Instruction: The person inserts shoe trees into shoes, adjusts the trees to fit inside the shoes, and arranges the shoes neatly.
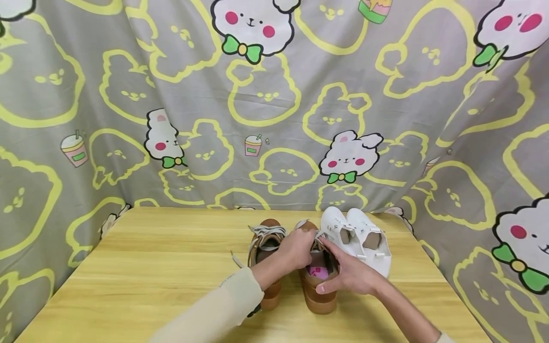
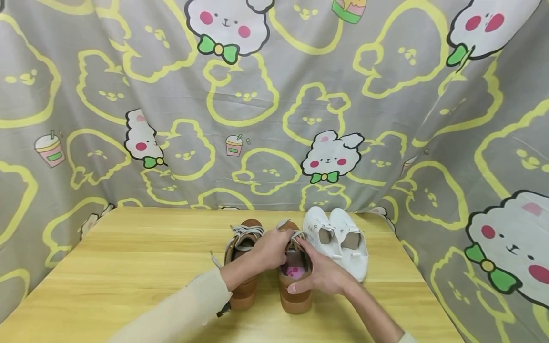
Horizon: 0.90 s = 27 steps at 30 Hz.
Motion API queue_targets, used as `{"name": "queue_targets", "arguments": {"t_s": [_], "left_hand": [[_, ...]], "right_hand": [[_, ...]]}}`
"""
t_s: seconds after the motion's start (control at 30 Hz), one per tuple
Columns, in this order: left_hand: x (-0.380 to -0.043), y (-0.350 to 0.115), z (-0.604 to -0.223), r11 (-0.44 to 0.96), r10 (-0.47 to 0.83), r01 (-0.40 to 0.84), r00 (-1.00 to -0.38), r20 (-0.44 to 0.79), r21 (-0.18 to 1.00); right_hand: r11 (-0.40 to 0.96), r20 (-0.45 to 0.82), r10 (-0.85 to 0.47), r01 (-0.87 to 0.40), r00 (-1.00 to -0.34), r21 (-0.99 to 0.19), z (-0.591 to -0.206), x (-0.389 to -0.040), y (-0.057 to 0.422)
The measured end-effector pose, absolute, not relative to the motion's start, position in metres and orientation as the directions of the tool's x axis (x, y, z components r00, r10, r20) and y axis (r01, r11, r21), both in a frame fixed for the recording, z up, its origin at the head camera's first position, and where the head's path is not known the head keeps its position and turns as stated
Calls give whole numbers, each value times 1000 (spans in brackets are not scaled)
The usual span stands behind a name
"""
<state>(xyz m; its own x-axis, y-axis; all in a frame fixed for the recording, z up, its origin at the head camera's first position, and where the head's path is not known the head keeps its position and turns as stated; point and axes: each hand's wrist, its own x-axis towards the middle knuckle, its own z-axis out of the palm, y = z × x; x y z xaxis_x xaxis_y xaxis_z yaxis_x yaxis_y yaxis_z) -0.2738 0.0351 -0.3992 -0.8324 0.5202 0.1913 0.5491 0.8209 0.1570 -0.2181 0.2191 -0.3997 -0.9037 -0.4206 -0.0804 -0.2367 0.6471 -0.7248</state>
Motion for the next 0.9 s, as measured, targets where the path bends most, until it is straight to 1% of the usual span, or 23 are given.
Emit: {"name": "queue_targets", "arguments": {"t_s": [0.07, 0.13, 0.23, 0.33, 0.47, 0.63, 0.8, 0.9], "left_hand": [[-270, 32, -393, 817, 534, 558, -827, 175, 145], [-265, 27, -385, 803, 549, 574, -817, 176, 162], [-257, 15, -370, 778, 553, 585, -810, 195, 228], [-253, -3, -359, 761, 523, 564, -826, 210, 321], [-252, -32, -351, 761, 449, 491, -870, 203, 423], [-254, -68, -349, 761, 373, 411, -910, 180, 501], [-251, -97, -362, 752, 293, 286, -952, 87, 594], [-247, -109, -375, 714, 265, 209, -964, 18, 669]], "right_hand": [[650, -83, -421, -236, -903, -723, -400, -218, 219], [649, -87, -421, -233, -903, -724, -399, -217, 220], [649, -90, -420, -229, -903, -725, -399, -217, 219], [657, -88, -411, -228, -907, -719, -399, -218, 219], [668, -84, -403, -231, -911, -707, -399, -218, 219], [671, -76, -401, -236, -913, -703, -399, -218, 218], [657, -86, -413, -232, -907, -717, -397, -218, 218], [639, -126, -413, -188, -902, -746, -392, -219, 219]]}}
